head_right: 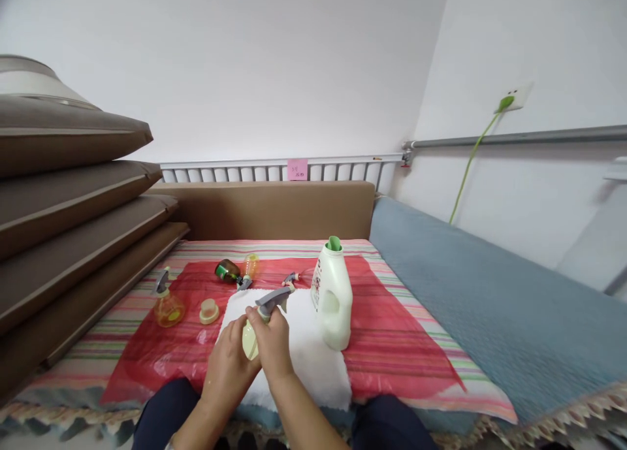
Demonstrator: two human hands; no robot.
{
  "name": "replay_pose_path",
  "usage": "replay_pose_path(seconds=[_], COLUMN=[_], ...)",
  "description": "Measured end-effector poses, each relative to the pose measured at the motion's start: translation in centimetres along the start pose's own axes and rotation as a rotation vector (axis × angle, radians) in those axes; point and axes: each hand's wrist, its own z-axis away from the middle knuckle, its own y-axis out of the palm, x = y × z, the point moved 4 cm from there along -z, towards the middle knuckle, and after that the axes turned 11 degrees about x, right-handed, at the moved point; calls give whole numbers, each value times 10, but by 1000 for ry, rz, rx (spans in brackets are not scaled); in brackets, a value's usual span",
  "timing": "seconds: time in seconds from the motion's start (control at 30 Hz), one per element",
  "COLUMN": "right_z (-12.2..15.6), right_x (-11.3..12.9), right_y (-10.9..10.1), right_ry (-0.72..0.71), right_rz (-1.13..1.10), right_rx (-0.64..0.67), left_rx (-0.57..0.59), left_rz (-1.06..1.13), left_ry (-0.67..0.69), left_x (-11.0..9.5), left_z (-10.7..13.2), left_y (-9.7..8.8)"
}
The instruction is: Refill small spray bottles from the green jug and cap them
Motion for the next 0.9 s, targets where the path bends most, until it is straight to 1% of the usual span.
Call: replay_pose_path(seconds=[0.07,0.1,0.13,0.23,0.27,0.3,0.33,0.4,0.43,0.47,0.53,0.6,0.67,0.7,0.8,0.9], right_z=[3,4,5,8,8,7,5,3,3,3,3,3,4,5,8,8], right_x=[5,7,9,10,9,5,1,-9,-13,-16,-19,-19,-17,-17,-18,-20], right_y=[-4,-7,-10,-16,-19,-22,-27,-33,-33,-32,-29,-28,-28,-29,-31,-33], right_ry=[1,8,23,88,97,93,77,38,24,11,-4,-13,-18,-22,-43,-57], right_rz=[-48,-72,-105,-244,-263,-254,-218,-132,-110,-108,-137,-172,-195,-200,-182,-132], right_rx=[57,106,188,527,573,542,445,214,139,105,127,183,231,233,163,45], left_rx=[20,46,87,267,298,293,257,147,104,73,40,21,32,53,85,71], left_rz=[111,181,263,529,579,591,563,445,389,345,296,280,302,329,394,363], left_ry=[8,6,2,4,0,-9,-24,-55,-62,-64,-55,-38,-29,-32,-48,-28], left_x=[-1,-1,-2,-6,-6,-4,-1,7,11,14,16,16,13,11,7,4], left_z=[1,2,2,5,5,5,5,4,4,4,4,5,5,4,4,4], left_y=[2,3,5,13,15,16,15,13,12,12,11,10,10,11,13,14])
